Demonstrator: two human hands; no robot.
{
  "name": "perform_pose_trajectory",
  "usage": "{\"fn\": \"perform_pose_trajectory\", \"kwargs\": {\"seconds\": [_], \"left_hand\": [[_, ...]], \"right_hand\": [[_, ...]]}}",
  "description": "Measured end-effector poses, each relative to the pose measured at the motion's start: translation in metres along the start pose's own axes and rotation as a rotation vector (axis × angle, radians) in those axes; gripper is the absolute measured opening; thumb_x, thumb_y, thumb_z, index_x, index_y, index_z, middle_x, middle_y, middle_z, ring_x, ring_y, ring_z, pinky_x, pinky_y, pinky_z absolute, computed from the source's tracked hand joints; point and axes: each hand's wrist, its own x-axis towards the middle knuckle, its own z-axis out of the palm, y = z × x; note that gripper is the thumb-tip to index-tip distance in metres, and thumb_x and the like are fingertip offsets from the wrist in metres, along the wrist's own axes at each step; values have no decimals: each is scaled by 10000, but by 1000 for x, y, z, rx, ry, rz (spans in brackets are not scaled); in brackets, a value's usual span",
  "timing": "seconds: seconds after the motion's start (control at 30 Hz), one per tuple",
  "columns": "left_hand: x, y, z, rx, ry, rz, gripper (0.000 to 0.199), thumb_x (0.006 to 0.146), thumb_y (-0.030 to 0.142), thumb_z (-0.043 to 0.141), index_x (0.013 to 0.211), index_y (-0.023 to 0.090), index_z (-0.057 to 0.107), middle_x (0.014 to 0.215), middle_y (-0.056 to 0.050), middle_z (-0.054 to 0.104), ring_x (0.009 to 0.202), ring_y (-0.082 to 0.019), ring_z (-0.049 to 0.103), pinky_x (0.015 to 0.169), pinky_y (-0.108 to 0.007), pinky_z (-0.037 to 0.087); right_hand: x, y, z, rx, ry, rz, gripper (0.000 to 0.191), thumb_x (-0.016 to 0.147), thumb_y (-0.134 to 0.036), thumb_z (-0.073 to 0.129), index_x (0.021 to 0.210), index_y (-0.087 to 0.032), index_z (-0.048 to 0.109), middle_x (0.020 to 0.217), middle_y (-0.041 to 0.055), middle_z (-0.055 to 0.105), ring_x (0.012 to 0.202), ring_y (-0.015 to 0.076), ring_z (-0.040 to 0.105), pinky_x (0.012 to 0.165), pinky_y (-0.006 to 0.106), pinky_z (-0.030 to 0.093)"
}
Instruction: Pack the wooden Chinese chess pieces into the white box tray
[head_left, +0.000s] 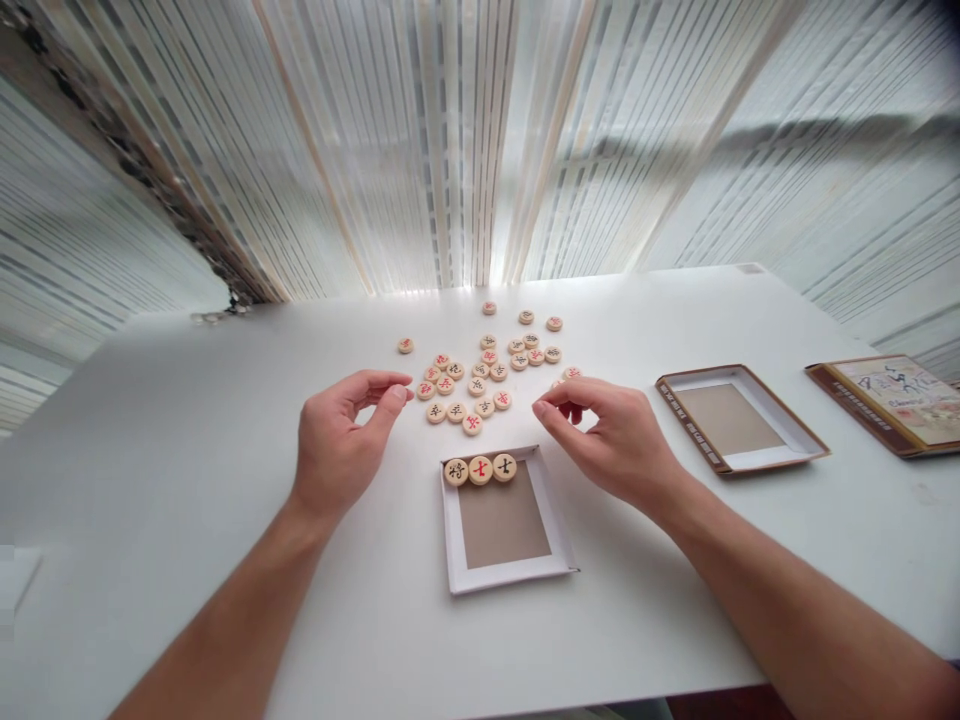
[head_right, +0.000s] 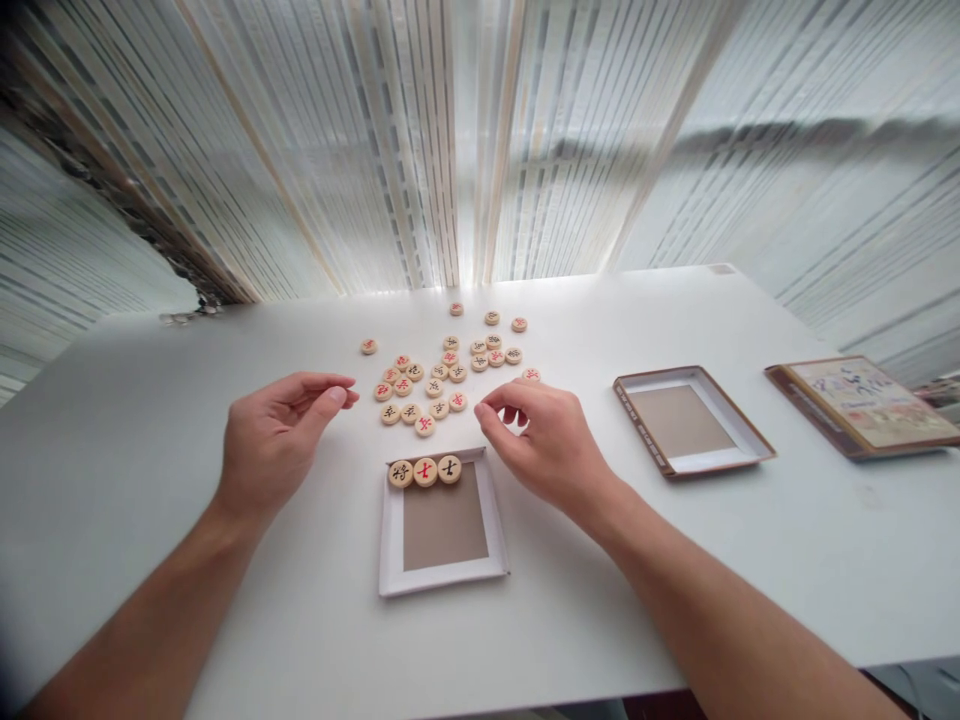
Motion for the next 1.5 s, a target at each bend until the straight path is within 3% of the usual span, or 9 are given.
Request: {"fn": "perform_pose_trajectory", "kwargs": {"seconds": [0.17, 0.63, 0.9, 1.07, 1.23, 1.4, 1.5], "left_hand": [[-2, -2, 3, 67, -43, 12, 192, 943, 366, 721, 980, 225, 847, 961, -62, 869, 931, -259, 825, 904, -370, 624], [7, -12, 1, 203, -16, 34, 177, 905, 328, 716, 960, 223, 847, 941, -47, 879, 885, -239, 820, 613, -248, 565], [2, -12, 9, 209, -77, 77, 185, 933, 306, 689, 977, 225, 849, 982, -56, 884, 890, -243, 818, 611, -251, 579], [0, -11, 10, 200, -95, 94, 178, 937, 299, 685, 966, 221, 842, 987, -54, 882, 884, -237, 814, 711, -273, 621], [0, -12, 10, 198, -97, 101, 176, 941, 278, 679, 958, 208, 839, 977, -50, 879, 872, -228, 809, 688, -263, 612], [0, -12, 10, 196, -97, 113, 163, 944, 261, 685, 956, 210, 840, 972, -34, 876, 870, -217, 803, 759, -276, 624], [0, -12, 10, 192, -99, 117, 161, 943, 254, 686, 965, 210, 840, 976, -34, 876, 872, -216, 803, 754, -273, 625]], "right_hand": [[3, 3, -3, -9, 32, 23, 174, 963, -230, 654, 799, -217, 712, 714, 22, 708, 669, 186, 615, 583, 303, 452], [9, 15, 3, -7, 5, 94, 218, 953, -326, 681, 795, -203, 767, 729, 29, 762, 632, 182, 642, 596, 308, 494], [54, 15, 8, -75, -81, 139, 143, 922, -246, 711, 899, -192, 842, 838, 51, 829, 654, 185, 682, 653, 327, 525], [87, 22, 28, -181, -115, 172, 119, 919, -221, 733, 872, -173, 831, 823, 71, 799, 774, 226, 716, 784, 397, 540], [107, 27, 49, -296, -188, 214, 129, 928, -259, 796, 855, -152, 787, 897, 99, 785, 945, 279, 729, 846, 425, 577], [113, 27, 55, -368, -286, 258, 235, 1052, -351, 714, 1201, -169, 722, 1230, 91, 737, 1060, 238, 731, 933, 446, 628], [113, 26, 55, -355, -318, 272, 287, 1069, -355, 690, 1304, -190, 694, 1339, 111, 701, 1112, 253, 722, 955, 457, 631]]}}
